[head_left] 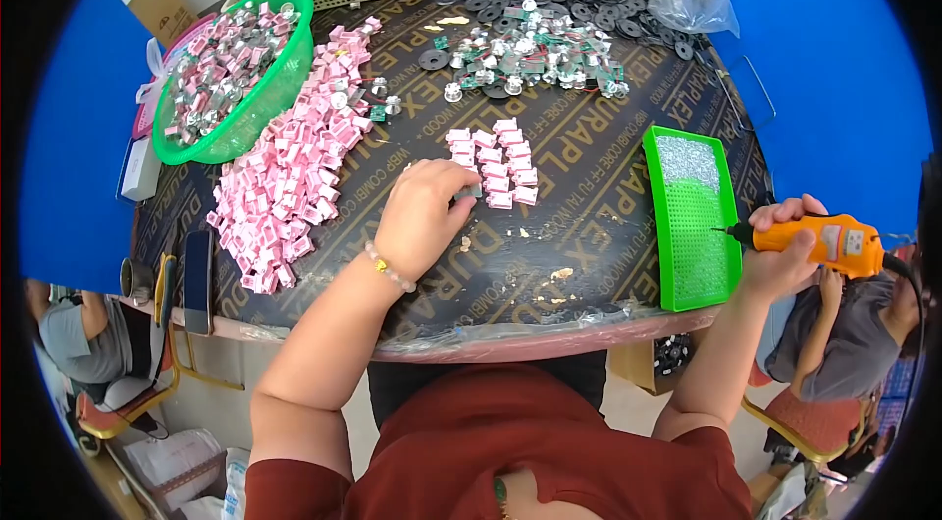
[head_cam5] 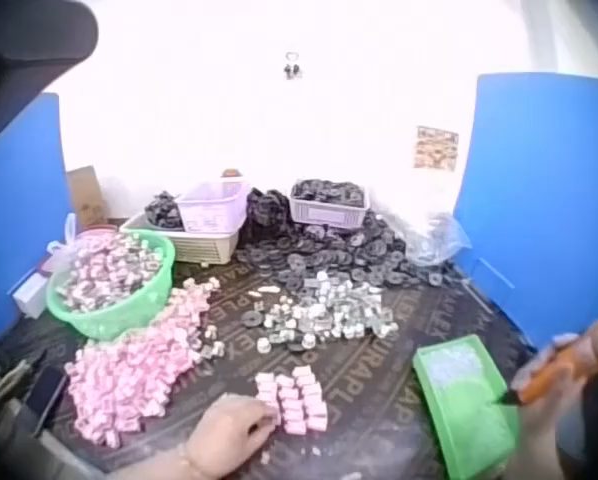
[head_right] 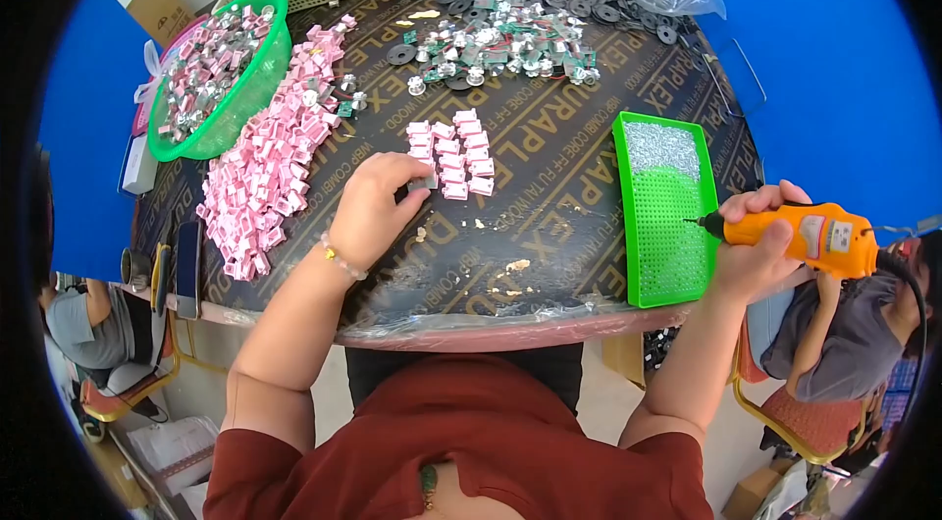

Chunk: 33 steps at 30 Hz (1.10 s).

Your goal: Assembling small electronic or toy components using an electric screwdriver at a factory workbench.

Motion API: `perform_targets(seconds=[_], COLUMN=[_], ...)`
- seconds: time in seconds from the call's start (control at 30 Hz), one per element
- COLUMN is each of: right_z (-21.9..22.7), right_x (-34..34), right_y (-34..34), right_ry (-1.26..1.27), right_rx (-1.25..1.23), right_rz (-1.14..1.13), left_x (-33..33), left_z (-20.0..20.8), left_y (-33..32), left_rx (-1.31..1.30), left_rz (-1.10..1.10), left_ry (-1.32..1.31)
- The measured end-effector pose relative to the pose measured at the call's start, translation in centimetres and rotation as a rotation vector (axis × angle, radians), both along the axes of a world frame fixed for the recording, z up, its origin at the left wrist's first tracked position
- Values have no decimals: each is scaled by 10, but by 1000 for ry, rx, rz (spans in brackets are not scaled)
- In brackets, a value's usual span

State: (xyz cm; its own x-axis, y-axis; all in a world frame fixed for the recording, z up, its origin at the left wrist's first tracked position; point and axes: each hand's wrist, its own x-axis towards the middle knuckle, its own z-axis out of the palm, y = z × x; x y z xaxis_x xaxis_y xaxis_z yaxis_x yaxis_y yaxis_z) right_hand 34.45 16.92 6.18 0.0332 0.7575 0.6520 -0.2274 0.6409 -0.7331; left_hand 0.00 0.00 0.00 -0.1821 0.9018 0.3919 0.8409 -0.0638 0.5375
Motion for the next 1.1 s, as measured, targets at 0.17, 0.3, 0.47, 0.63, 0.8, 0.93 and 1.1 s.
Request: perform_targets(seconds=[0.17,0.3,0.47,0.63,0.8,0.93,1.1], right_z=[9,14,15,9,-5,-17,-17], right_x=[-48,-83,-135,-176,-191,-187,-181], right_y=[-34,-56,-75,-75,-74,-77,-76], right_ry=[39,93,120,109,126,182,179], right_rx=[11,-71,-219,-160,-160,-183,-188], right_rz=[144,401,766,837,838,774,753], left_x=[2,8,14,19,21,22,24], left_z=[-2,0,-3,1,2,-1,-3], left_y=[-7,-10,-19,-19,-18,-18,-17], left_rx=[41,24,-21,1,-7,-23,-2], left_rz=[-18,-39,-84,-99,-156,-143,-142], left_ry=[10,32,-16,-61,-163,-171,-136])
